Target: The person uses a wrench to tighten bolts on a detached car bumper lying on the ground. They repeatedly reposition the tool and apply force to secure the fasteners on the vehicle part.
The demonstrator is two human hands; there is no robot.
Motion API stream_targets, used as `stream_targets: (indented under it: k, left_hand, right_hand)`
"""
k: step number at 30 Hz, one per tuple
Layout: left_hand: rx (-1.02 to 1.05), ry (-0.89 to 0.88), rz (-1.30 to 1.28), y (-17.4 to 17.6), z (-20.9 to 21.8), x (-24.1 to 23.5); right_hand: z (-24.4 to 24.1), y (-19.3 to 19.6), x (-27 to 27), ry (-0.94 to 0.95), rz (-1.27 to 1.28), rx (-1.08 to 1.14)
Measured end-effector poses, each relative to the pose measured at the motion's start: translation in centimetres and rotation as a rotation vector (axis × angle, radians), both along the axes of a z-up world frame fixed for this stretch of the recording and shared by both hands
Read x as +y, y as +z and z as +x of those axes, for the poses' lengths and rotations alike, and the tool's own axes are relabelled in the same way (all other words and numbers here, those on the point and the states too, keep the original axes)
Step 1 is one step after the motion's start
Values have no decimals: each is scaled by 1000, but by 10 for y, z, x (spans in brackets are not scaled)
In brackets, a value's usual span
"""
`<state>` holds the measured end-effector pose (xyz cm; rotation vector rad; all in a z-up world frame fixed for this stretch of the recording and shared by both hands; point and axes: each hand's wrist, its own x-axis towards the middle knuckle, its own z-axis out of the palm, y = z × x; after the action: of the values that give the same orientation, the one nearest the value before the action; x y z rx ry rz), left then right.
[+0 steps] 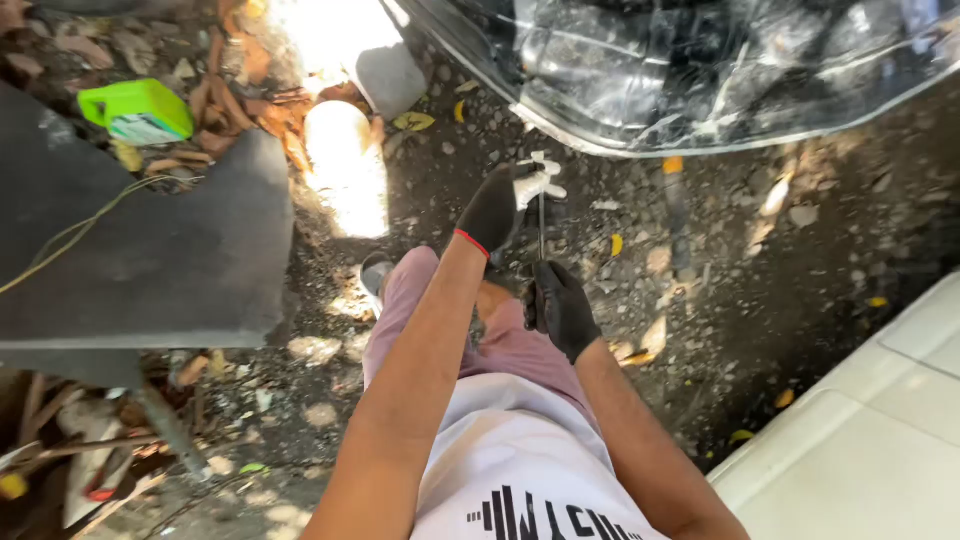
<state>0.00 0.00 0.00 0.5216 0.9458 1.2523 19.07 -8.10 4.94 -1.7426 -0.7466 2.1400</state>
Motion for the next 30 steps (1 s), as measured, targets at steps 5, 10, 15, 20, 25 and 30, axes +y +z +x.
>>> stream_targets:
  k: [5, 10, 15, 20, 25, 30]
  left_hand:
    - [-255, 6, -71, -56, 58, 17]
    - [-27, -58, 47, -35, 56, 50]
    - [-133, -267, -8, -133, 67, 46]
    - [-249, -310, -70, -123, 58, 24]
    - [-394, -402, 11, -104, 34, 48]
    - [-831, -362, -382, -51, 7, 46]
  right_hand:
    - [14, 19, 19, -18, 1, -32]
    - [15, 10, 37, -123, -9, -15]
    - [-1, 12, 22, -141, 20, -41]
    - [-18, 20, 6, -207, -54, -37]
    - [-51, 30, 12, -260, 9, -72]
    - [-85, 29, 2, -444, -3, -91]
